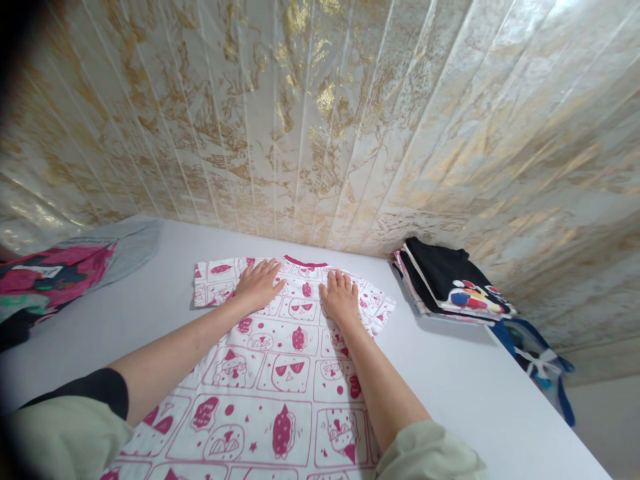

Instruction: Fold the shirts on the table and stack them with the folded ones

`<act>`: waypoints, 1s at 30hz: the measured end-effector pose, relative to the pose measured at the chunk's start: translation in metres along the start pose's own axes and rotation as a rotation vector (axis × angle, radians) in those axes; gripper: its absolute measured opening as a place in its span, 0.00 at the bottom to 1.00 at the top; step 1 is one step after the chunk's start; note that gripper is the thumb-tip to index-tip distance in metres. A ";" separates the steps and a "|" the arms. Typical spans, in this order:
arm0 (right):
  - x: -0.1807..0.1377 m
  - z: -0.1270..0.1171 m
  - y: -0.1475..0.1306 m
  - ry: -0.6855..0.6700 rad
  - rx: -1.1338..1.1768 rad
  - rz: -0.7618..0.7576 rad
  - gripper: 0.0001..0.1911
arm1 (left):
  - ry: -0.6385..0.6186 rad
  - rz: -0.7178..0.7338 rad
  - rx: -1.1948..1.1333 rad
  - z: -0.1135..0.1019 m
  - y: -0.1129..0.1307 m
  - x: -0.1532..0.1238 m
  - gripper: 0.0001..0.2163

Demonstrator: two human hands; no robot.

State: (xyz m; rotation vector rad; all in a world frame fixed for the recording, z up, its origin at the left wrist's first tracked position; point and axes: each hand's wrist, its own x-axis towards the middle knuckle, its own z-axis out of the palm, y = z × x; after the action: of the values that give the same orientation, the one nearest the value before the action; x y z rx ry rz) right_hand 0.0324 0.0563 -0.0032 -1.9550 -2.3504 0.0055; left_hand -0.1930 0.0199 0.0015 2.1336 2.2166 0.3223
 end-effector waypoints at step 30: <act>-0.002 0.000 -0.008 0.015 0.030 0.029 0.31 | -0.024 0.088 -0.014 -0.002 -0.016 0.010 0.30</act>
State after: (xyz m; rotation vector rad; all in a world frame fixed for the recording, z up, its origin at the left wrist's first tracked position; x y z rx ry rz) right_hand 0.0249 0.0530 -0.0027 -1.9680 -2.2989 0.0278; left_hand -0.2091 0.0295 0.0015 2.2196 2.1058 0.3139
